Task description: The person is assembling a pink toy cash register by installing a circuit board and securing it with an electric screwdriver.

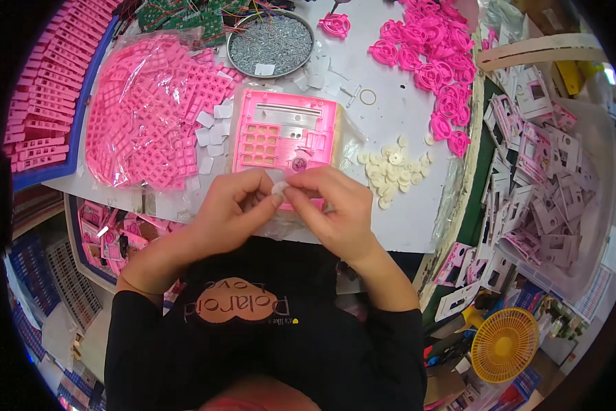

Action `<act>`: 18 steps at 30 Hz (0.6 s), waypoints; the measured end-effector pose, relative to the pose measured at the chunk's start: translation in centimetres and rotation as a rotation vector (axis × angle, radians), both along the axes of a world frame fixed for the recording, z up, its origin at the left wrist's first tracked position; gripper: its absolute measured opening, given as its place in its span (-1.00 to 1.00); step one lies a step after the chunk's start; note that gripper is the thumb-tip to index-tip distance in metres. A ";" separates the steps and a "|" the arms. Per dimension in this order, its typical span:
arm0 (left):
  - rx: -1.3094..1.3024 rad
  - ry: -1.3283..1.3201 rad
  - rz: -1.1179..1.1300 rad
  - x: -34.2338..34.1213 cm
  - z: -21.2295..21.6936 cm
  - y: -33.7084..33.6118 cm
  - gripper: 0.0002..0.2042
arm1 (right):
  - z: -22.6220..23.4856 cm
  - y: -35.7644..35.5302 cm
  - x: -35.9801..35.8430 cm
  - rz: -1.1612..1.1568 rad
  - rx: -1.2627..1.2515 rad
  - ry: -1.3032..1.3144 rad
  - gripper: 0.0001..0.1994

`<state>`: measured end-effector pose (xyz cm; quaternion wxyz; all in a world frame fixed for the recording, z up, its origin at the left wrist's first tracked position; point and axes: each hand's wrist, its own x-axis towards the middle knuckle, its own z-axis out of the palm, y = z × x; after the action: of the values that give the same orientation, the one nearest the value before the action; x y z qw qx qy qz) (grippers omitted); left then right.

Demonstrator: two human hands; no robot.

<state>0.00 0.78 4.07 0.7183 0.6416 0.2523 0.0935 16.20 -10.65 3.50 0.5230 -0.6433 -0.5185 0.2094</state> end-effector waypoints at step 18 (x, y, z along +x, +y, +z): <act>0.350 0.109 0.032 -2.8 0.6 1.5 -0.82 | -0.6 3.3 3.0 0.068 -0.307 -0.500 -0.91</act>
<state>-2.76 2.27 4.62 0.5793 0.7569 0.2810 0.1122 19.19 -7.38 2.93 0.2681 -0.7288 -0.6147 0.1379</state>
